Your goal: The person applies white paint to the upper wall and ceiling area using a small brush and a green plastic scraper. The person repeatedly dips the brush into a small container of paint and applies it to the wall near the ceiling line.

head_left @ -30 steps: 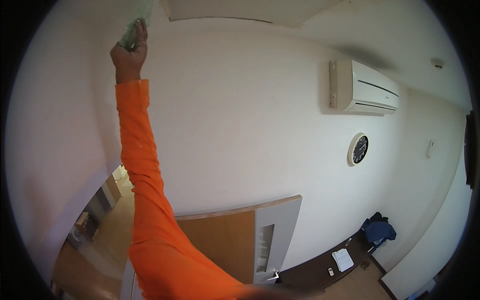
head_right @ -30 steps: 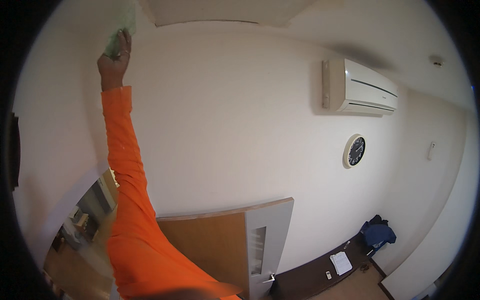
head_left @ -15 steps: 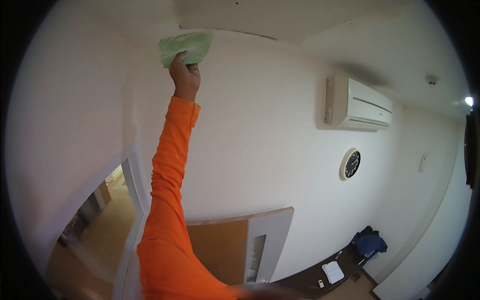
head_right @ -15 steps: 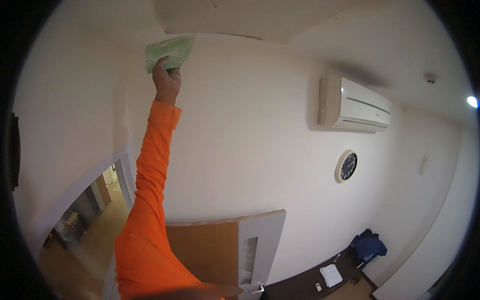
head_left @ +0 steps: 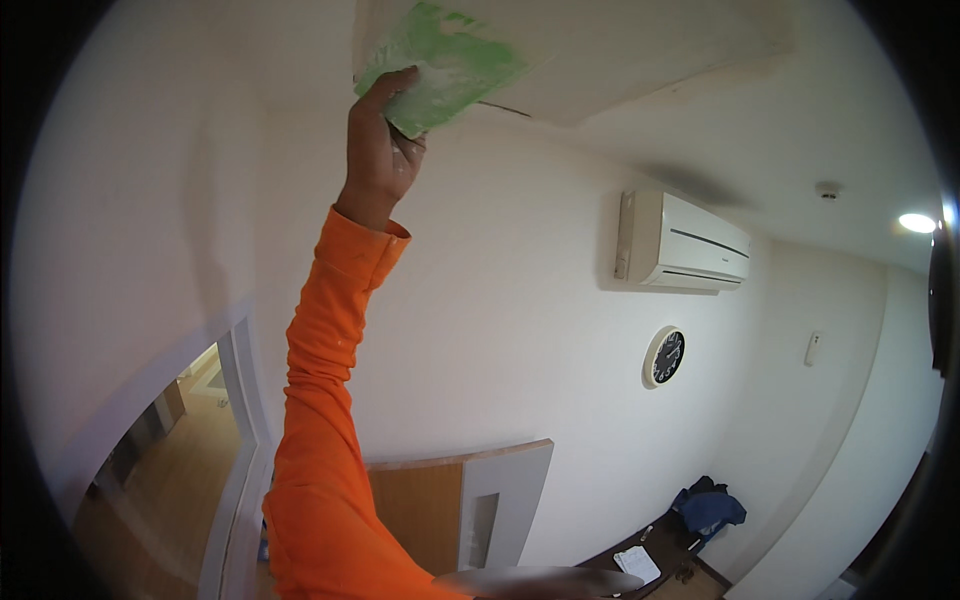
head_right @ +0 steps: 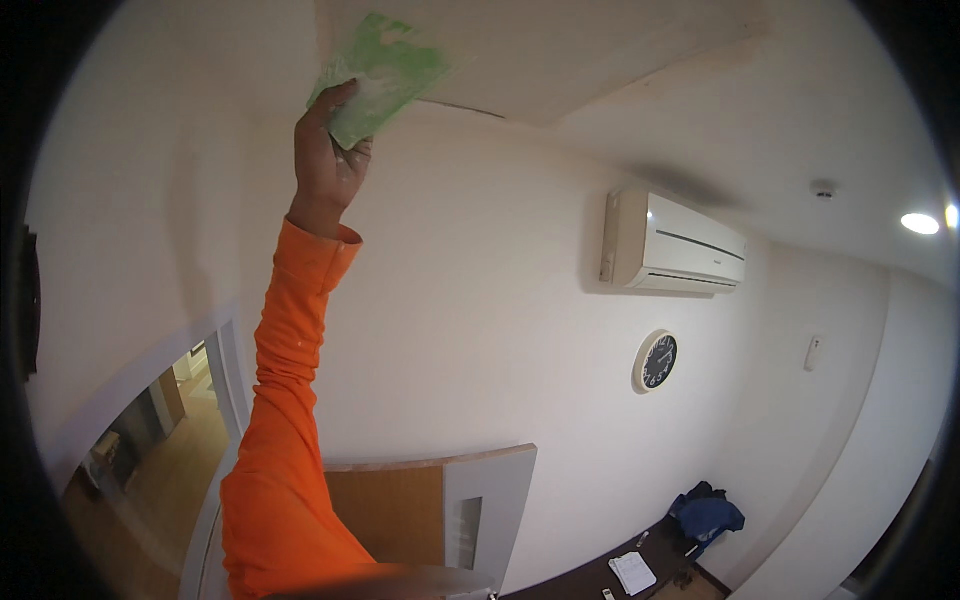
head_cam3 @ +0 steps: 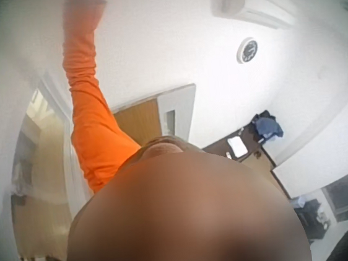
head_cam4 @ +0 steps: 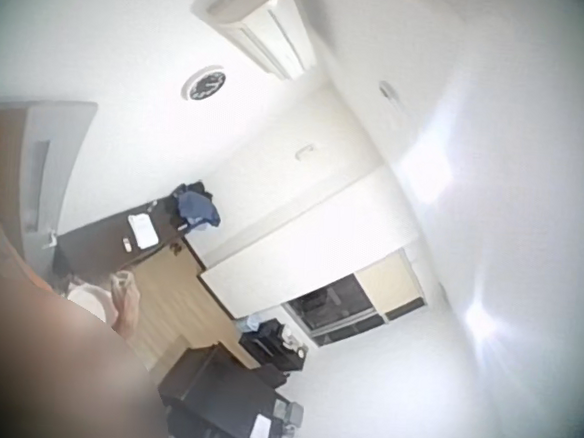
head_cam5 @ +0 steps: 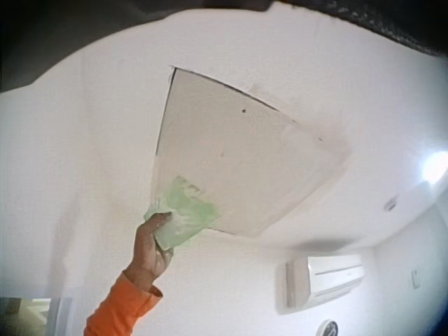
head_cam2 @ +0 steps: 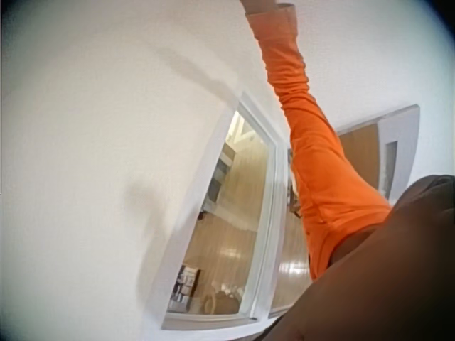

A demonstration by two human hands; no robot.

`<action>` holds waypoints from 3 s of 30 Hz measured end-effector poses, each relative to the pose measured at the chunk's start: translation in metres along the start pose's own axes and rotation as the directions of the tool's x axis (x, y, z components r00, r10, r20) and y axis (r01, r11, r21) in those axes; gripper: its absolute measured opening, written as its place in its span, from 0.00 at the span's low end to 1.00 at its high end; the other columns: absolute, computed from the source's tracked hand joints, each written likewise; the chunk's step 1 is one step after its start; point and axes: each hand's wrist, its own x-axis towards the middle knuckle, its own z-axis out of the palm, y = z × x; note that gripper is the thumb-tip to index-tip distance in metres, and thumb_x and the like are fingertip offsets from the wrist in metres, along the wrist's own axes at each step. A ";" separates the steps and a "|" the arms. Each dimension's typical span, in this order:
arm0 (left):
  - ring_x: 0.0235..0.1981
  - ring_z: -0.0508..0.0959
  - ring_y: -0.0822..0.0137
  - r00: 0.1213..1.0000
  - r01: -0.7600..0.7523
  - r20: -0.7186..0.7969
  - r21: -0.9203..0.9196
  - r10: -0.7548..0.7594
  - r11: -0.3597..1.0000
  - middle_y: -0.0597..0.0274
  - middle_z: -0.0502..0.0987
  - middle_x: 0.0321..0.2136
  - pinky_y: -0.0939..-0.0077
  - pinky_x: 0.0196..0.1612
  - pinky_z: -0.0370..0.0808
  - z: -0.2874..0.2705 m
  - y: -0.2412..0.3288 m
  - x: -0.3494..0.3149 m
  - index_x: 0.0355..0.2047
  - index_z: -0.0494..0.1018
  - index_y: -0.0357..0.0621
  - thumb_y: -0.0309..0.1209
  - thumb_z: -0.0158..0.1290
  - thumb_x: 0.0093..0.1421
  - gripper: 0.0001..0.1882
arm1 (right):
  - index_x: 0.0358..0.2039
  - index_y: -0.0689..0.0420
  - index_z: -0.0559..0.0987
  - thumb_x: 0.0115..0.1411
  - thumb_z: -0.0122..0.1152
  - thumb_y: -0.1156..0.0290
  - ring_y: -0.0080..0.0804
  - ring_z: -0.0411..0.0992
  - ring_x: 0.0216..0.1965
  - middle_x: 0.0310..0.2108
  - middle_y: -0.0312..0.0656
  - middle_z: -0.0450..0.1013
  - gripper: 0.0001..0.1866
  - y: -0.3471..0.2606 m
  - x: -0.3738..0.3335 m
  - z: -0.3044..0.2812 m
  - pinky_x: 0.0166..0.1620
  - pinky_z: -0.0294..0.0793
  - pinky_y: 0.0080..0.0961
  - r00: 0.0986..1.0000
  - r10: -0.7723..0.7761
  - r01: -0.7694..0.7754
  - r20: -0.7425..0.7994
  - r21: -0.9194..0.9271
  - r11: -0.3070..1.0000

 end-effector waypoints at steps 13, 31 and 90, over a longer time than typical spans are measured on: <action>0.47 0.81 0.56 0.962 0.266 0.100 -0.151 -0.253 0.952 0.37 0.75 0.42 0.80 0.43 0.88 -0.074 0.083 0.048 0.39 0.70 0.20 0.21 0.49 0.66 0.10 | 0.47 0.52 0.78 0.64 0.65 0.63 0.46 0.79 0.36 0.35 0.50 0.79 0.13 0.016 -0.005 0.006 0.41 0.78 0.39 0.983 -0.170 0.172 -0.075 0.026 0.985; 0.49 0.79 0.63 0.939 0.144 -0.338 0.204 -0.068 0.968 0.58 0.77 0.47 0.69 0.52 0.79 -0.154 0.001 -0.061 0.51 0.71 0.40 0.29 0.56 0.64 0.15 | 0.41 0.56 0.76 0.68 0.58 0.62 0.38 0.74 0.35 0.33 0.46 0.78 0.11 -0.035 -0.012 -0.004 0.41 0.74 0.37 0.976 0.097 -0.163 0.196 0.356 0.920; 0.57 0.71 0.55 0.944 0.199 -0.290 0.114 -0.159 0.973 0.59 0.70 0.56 0.51 0.51 0.76 -0.033 -0.356 0.067 0.59 0.67 0.46 0.31 0.56 0.61 0.25 | 0.48 0.57 0.78 0.71 0.51 0.58 0.58 0.76 0.45 0.42 0.58 0.78 0.17 -0.037 -0.104 -0.038 0.45 0.73 0.47 0.968 0.241 -0.238 -0.075 0.047 0.970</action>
